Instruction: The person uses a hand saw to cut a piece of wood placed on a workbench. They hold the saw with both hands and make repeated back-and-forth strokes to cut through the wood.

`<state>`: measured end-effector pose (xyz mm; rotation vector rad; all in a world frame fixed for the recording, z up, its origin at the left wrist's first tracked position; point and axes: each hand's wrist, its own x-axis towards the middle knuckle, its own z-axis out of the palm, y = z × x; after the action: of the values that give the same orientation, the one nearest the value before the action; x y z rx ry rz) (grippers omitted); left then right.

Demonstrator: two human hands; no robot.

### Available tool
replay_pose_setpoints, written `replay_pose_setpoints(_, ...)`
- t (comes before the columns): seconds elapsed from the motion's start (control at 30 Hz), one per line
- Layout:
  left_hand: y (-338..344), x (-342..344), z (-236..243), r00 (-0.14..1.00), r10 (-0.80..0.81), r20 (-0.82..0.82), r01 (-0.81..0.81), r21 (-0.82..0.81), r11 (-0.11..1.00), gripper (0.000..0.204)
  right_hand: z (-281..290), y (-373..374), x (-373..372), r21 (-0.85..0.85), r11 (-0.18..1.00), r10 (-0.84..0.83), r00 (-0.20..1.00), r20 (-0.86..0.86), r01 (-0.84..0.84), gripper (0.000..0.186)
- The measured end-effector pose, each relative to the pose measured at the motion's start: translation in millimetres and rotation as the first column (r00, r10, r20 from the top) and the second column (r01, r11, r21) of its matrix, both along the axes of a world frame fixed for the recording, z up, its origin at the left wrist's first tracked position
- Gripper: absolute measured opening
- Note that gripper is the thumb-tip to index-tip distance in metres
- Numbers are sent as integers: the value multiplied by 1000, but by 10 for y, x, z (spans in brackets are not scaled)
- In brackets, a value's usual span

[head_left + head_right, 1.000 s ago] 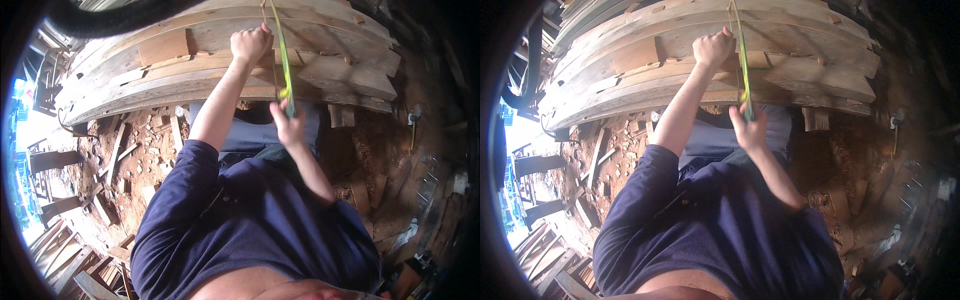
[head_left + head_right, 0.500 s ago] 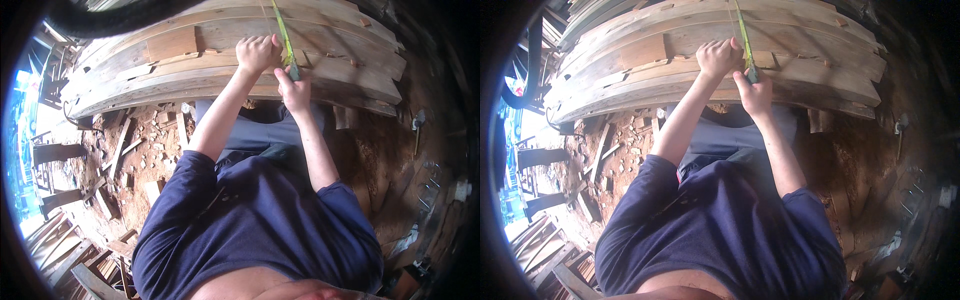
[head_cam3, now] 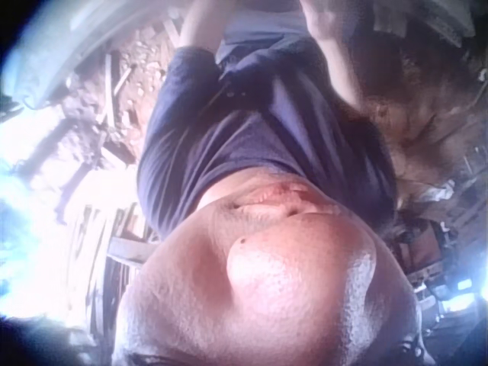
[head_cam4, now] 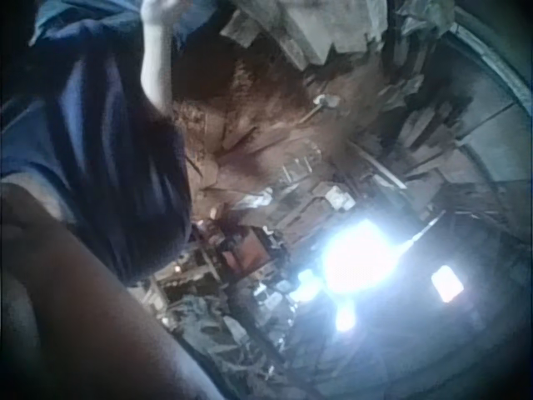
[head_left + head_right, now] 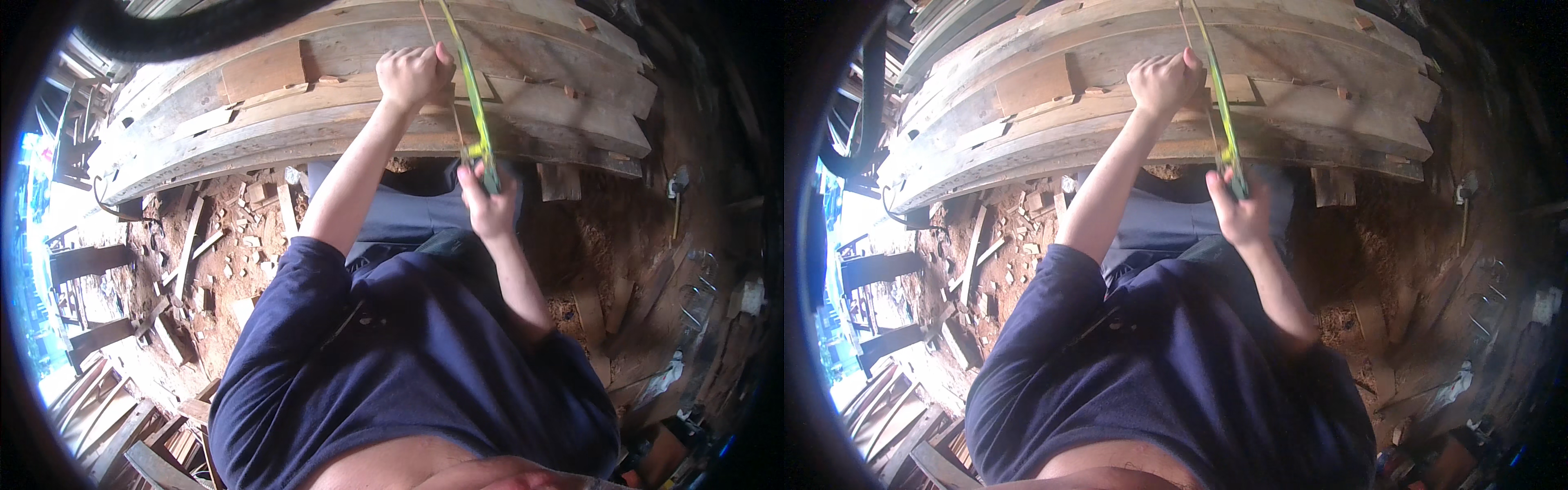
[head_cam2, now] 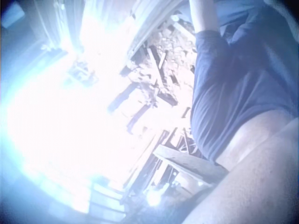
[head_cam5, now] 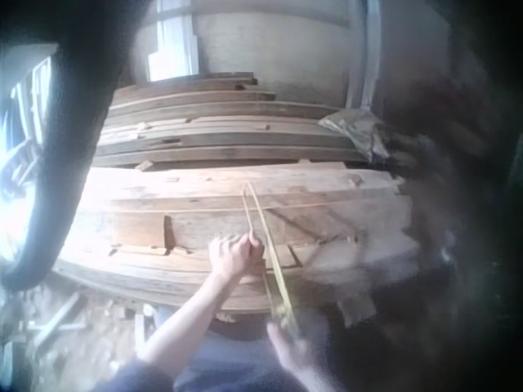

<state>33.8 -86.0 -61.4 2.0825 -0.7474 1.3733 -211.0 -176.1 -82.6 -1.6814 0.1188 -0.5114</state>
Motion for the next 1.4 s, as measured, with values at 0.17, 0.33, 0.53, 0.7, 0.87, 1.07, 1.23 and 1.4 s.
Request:
replay_pose_setpoints(0.17, 91, -128, -2, 999, -13, 52, 13, 15, 1000, 40, 176, -7, 846, 49, 998, 31, 1000, -4, -30, 26)
replay_pose_setpoints(0.33, 42, 75, -12, 999, 38, 24, -39, 23, 999, 41, 85, 68, 781, 194, 981, -11, 1000, 6, 10, 29)
replay_pose_setpoints(0.53, -34, 251, -17, 953, 182, -241, -140, 182, 973, 54, -170, 207, -251, -19, 1000, -5, 995, 103, 7, 26)
replay_pose_setpoints(0.7, 1, 27, 3, 999, 33, -18, -32, 24, 999, 47, -8, 21, -88, 62, 998, -9, 1000, 2, 9, 27)
replay_pose_setpoints(0.87, 88, -142, -14, 997, -9, 81, 9, 1, 1000, 43, 210, -27, 884, -15, 999, 33, 999, 36, -32, 31)
replay_pose_setpoints(1.07, 77, 155, -36, 998, 62, -20, -61, 41, 997, 44, 65, 124, 816, 136, 990, 25, 1000, -2, -24, 30)
replay_pose_setpoints(1.23, 43, 275, -38, 962, 195, -194, -160, 182, 970, 53, -136, 218, -84, 25, 999, 22, 1000, -21, -22, 27)
replay_pose_setpoints(1.4, 58, 75, -14, 998, 56, -35, -55, 32, 998, 46, -33, 29, -6, 29, 1000, 10, 1000, 24, -11, 30)
